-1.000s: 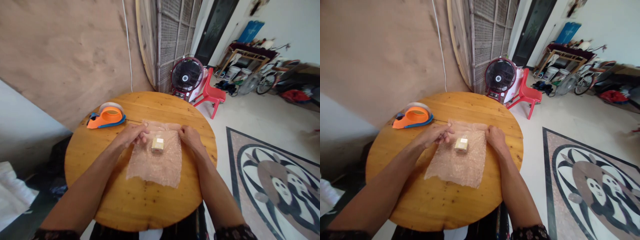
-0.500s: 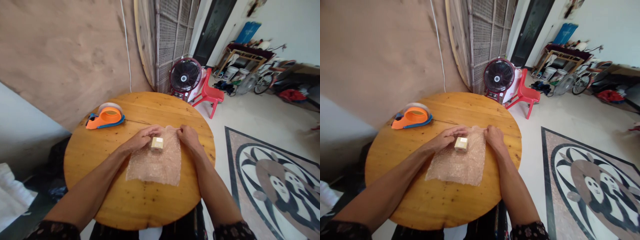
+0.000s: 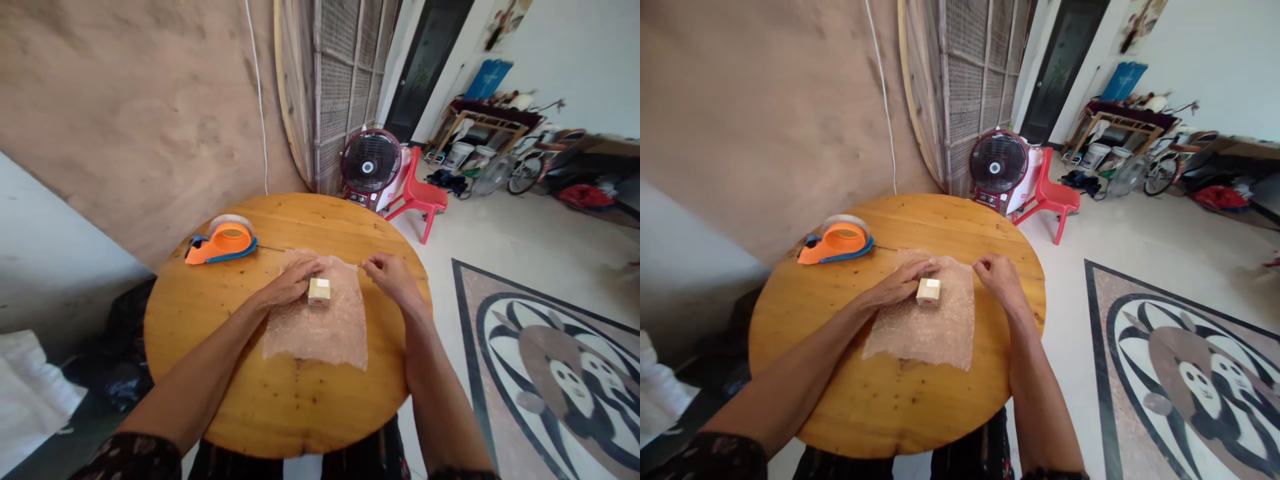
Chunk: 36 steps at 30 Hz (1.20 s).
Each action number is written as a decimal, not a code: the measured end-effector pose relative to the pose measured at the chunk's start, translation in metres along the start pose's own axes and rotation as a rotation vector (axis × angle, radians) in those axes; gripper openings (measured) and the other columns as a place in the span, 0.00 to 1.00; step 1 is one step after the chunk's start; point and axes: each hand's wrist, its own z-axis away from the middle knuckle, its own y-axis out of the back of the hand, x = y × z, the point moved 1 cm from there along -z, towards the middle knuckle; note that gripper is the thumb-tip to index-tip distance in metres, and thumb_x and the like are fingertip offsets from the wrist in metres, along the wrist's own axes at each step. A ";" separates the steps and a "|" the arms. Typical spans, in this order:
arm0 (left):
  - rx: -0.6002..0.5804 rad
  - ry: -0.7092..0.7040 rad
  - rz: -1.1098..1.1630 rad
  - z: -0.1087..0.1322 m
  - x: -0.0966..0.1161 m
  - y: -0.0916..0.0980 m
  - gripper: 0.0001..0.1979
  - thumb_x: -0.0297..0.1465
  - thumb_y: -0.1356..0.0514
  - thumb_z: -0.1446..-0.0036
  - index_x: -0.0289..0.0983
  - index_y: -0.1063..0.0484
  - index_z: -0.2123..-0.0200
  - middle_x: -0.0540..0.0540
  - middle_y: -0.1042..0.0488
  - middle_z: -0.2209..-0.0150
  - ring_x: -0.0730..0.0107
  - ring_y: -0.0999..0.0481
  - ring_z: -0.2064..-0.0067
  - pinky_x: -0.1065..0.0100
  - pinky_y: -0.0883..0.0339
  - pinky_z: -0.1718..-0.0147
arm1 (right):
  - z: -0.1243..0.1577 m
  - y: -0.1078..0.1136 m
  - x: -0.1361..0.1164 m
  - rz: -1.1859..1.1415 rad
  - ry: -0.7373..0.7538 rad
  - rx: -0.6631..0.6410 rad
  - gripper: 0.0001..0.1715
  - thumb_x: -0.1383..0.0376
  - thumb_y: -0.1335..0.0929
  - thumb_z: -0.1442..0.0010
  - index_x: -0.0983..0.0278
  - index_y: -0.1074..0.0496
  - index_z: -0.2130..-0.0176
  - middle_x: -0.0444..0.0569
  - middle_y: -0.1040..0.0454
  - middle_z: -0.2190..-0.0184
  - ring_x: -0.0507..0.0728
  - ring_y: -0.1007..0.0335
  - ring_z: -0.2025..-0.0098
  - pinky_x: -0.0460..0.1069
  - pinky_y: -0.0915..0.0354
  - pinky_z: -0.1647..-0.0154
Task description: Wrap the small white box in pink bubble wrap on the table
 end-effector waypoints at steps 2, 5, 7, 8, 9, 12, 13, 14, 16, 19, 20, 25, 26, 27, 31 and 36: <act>0.011 -0.023 -0.070 -0.001 -0.001 0.002 0.25 0.27 0.49 0.43 0.37 0.36 0.42 0.43 0.34 0.40 0.59 0.37 0.39 0.56 0.46 0.38 | 0.017 0.010 -0.016 -0.210 0.147 -0.166 0.16 0.58 0.39 0.39 0.65 0.29 0.69 0.45 0.28 0.74 0.51 0.34 0.72 0.43 0.42 0.72; 0.004 -0.052 -0.108 -0.002 -0.004 0.002 0.28 0.26 0.50 0.44 0.38 0.40 0.39 0.43 0.35 0.40 0.59 0.37 0.40 0.55 0.45 0.40 | 0.027 0.009 -0.035 -0.287 0.265 -0.353 0.15 0.61 0.39 0.38 0.65 0.27 0.66 0.44 0.26 0.71 0.51 0.32 0.70 0.43 0.39 0.69; 0.002 -0.061 -0.111 -0.002 -0.006 0.002 0.29 0.26 0.50 0.45 0.37 0.41 0.38 0.42 0.35 0.40 0.59 0.37 0.40 0.56 0.44 0.40 | 0.018 -0.003 -0.040 -0.184 0.269 -0.326 0.15 0.65 0.40 0.38 0.65 0.26 0.65 0.45 0.25 0.70 0.52 0.31 0.68 0.44 0.38 0.66; 0.003 -0.058 -0.109 -0.002 -0.007 0.001 0.29 0.26 0.50 0.45 0.36 0.42 0.38 0.41 0.36 0.40 0.59 0.37 0.40 0.56 0.45 0.40 | 0.010 -0.011 -0.040 -0.130 0.251 -0.275 0.15 0.67 0.40 0.38 0.65 0.25 0.63 0.46 0.24 0.68 0.52 0.30 0.66 0.44 0.38 0.64; 0.003 -0.050 -0.106 -0.002 -0.008 0.001 0.30 0.26 0.50 0.45 0.35 0.43 0.38 0.40 0.37 0.39 0.59 0.39 0.39 0.56 0.46 0.39 | 0.002 -0.020 -0.039 -0.078 0.232 -0.244 0.16 0.69 0.41 0.39 0.65 0.25 0.61 0.47 0.23 0.64 0.53 0.29 0.63 0.45 0.38 0.61; 0.014 -0.012 -0.093 0.000 -0.009 0.000 0.31 0.25 0.51 0.45 0.34 0.46 0.36 0.38 0.39 0.38 0.60 0.41 0.37 0.55 0.49 0.37 | -0.014 -0.042 -0.034 0.145 0.187 -0.193 0.18 0.72 0.41 0.40 0.65 0.25 0.59 0.51 0.22 0.58 0.55 0.28 0.56 0.46 0.39 0.56; 0.021 -0.008 -0.085 0.000 -0.009 0.000 0.32 0.25 0.51 0.45 0.33 0.48 0.35 0.38 0.39 0.38 0.60 0.41 0.37 0.55 0.49 0.37 | -0.014 -0.047 -0.032 0.231 0.163 -0.167 0.18 0.71 0.41 0.40 0.65 0.25 0.58 0.52 0.23 0.57 0.57 0.28 0.54 0.47 0.39 0.56; 0.027 -0.010 -0.076 0.000 -0.008 0.000 0.32 0.25 0.52 0.45 0.32 0.49 0.35 0.37 0.38 0.38 0.60 0.40 0.37 0.56 0.49 0.37 | -0.013 -0.049 -0.030 0.313 0.140 -0.142 0.17 0.69 0.41 0.39 0.64 0.25 0.58 0.53 0.23 0.55 0.58 0.29 0.53 0.47 0.39 0.56; 0.034 -0.024 -0.068 0.001 -0.008 -0.001 0.33 0.25 0.52 0.45 0.32 0.49 0.35 0.38 0.37 0.39 0.61 0.39 0.37 0.56 0.48 0.38 | -0.006 -0.051 -0.027 0.446 0.102 -0.114 0.16 0.66 0.40 0.38 0.64 0.26 0.57 0.54 0.25 0.53 0.59 0.29 0.53 0.48 0.39 0.57; 0.050 -0.044 -0.101 0.000 -0.008 -0.002 0.33 0.24 0.51 0.46 0.34 0.48 0.35 0.39 0.36 0.39 0.59 0.40 0.37 0.55 0.48 0.38 | 0.005 -0.048 -0.024 0.560 0.078 -0.129 0.15 0.63 0.39 0.37 0.63 0.28 0.55 0.55 0.26 0.53 0.60 0.29 0.54 0.48 0.38 0.58; 0.058 -0.050 -0.119 0.000 -0.009 -0.002 0.33 0.24 0.51 0.46 0.34 0.47 0.36 0.39 0.35 0.39 0.59 0.40 0.38 0.55 0.47 0.38 | 0.007 -0.048 -0.023 0.582 0.068 -0.130 0.16 0.62 0.39 0.37 0.63 0.28 0.54 0.55 0.26 0.54 0.60 0.28 0.54 0.49 0.38 0.58; 0.091 -0.071 -0.252 0.001 -0.015 -0.003 0.29 0.24 0.50 0.46 0.33 0.41 0.39 0.38 0.34 0.41 0.58 0.37 0.40 0.57 0.43 0.41 | 0.005 -0.050 -0.023 0.604 0.048 -0.110 0.20 0.61 0.42 0.35 0.62 0.34 0.46 0.55 0.26 0.54 0.61 0.27 0.55 0.51 0.38 0.58; 0.095 -0.071 -0.280 0.001 -0.016 -0.002 0.29 0.24 0.50 0.46 0.33 0.40 0.39 0.38 0.35 0.41 0.58 0.38 0.40 0.57 0.44 0.40 | 0.004 -0.052 -0.023 0.602 0.042 -0.109 0.21 0.60 0.43 0.34 0.61 0.34 0.45 0.56 0.26 0.54 0.61 0.27 0.55 0.51 0.38 0.58; 0.097 -0.073 -0.302 0.002 -0.017 -0.001 0.29 0.24 0.50 0.47 0.33 0.40 0.39 0.38 0.36 0.40 0.58 0.39 0.39 0.56 0.45 0.40 | 0.003 -0.052 -0.023 0.602 0.031 -0.107 0.22 0.59 0.44 0.33 0.61 0.33 0.45 0.56 0.25 0.54 0.61 0.27 0.55 0.51 0.38 0.58; 0.105 -0.094 -0.317 0.004 -0.019 0.000 0.31 0.23 0.48 0.48 0.35 0.40 0.39 0.39 0.37 0.39 0.58 0.40 0.38 0.55 0.46 0.38 | 0.005 -0.054 -0.023 0.596 -0.009 -0.089 0.26 0.54 0.46 0.32 0.62 0.29 0.49 0.57 0.24 0.55 0.61 0.27 0.54 0.51 0.38 0.56; 0.130 -0.131 -0.276 0.005 -0.017 -0.003 0.29 0.23 0.48 0.48 0.36 0.37 0.41 0.40 0.34 0.41 0.58 0.37 0.40 0.54 0.43 0.39 | 0.005 -0.049 -0.024 0.566 -0.026 -0.019 0.30 0.53 0.48 0.31 0.63 0.24 0.56 0.56 0.23 0.56 0.58 0.27 0.56 0.48 0.39 0.59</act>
